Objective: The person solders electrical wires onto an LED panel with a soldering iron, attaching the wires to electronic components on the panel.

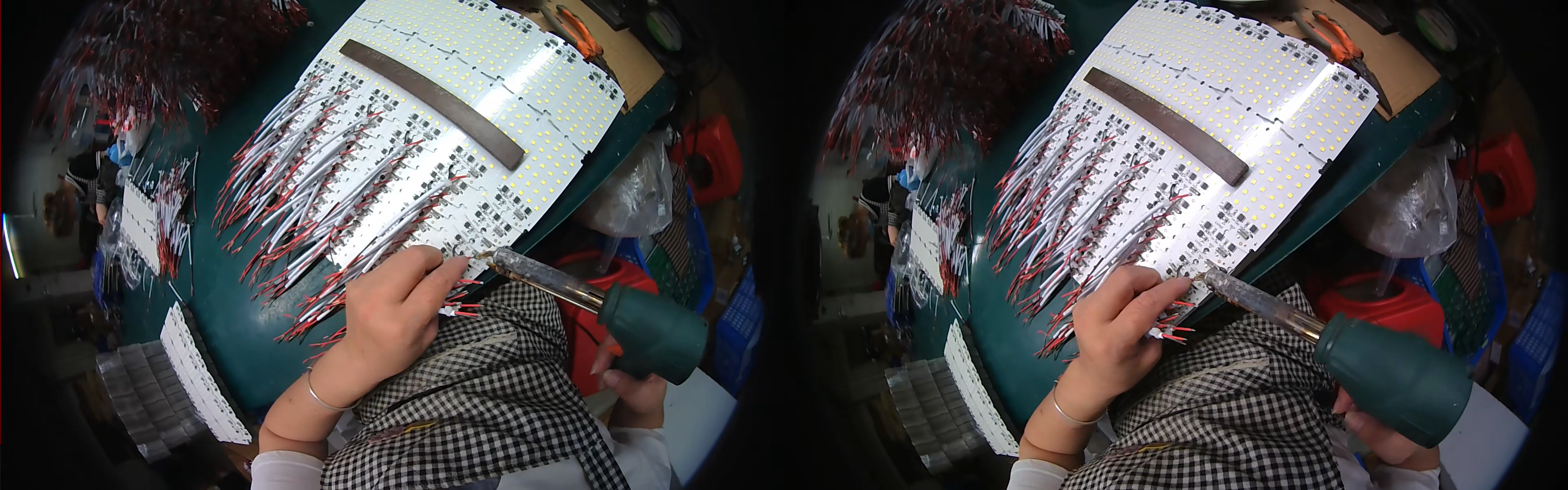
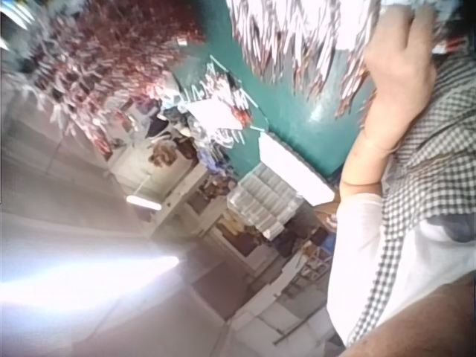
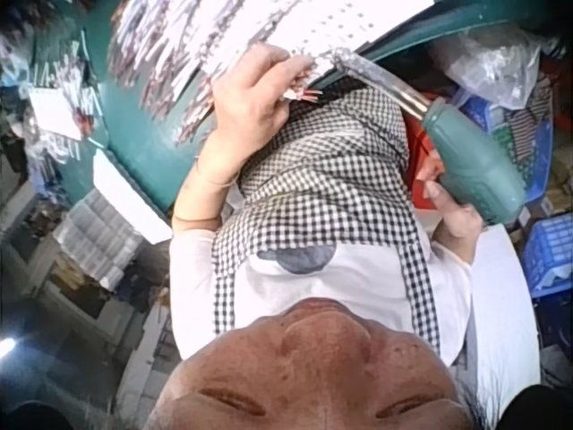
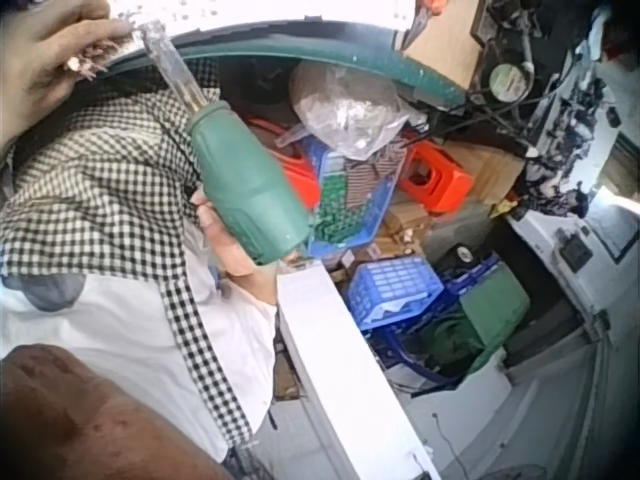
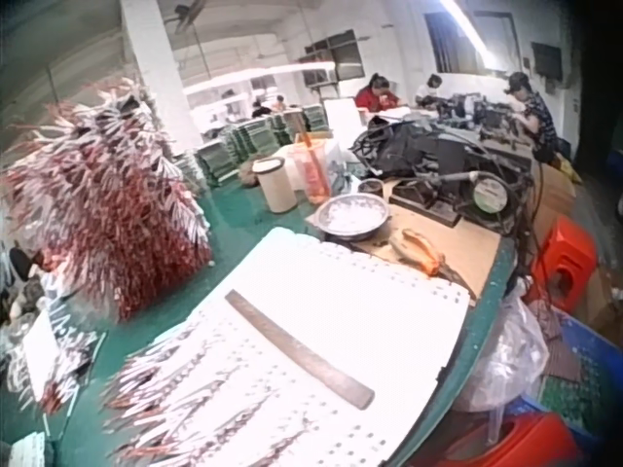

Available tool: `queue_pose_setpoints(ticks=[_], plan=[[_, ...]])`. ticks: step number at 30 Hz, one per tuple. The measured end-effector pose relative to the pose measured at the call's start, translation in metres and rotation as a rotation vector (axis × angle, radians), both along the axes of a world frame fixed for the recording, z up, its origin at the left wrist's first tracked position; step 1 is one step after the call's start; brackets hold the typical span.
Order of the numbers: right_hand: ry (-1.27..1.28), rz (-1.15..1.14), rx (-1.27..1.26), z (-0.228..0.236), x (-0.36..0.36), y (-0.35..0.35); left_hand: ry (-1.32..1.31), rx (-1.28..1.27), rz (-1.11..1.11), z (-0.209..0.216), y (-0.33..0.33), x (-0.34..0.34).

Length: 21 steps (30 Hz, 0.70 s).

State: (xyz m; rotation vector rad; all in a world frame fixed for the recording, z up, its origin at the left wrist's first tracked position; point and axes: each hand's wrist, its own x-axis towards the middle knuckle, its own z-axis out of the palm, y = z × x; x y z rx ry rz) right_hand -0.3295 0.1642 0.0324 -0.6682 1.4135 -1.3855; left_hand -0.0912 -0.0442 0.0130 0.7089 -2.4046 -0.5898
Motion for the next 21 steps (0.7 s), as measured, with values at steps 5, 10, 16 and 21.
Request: queue_pose_setpoints(ticks=[5,10,16,21], plan=[[0.153,0.154,0.0,0.0,0.001,-0.004,0.029,-0.069,-0.008,-0.002,0.0,0.001],[0.107,0.061,0.047,0.001,0.008,0.0,0.026,-0.093,-0.007,-0.003,0.001,0.0],[1.034,0.483,0.098,0.0,-0.013,0.008,0.003,-0.135,0.0,-0.001,0.003,0.001],[0.061,-0.208,0.001,0.006,0.005,-0.001,0.017,-0.176,-0.01,-0.003,0.003,-0.001]])
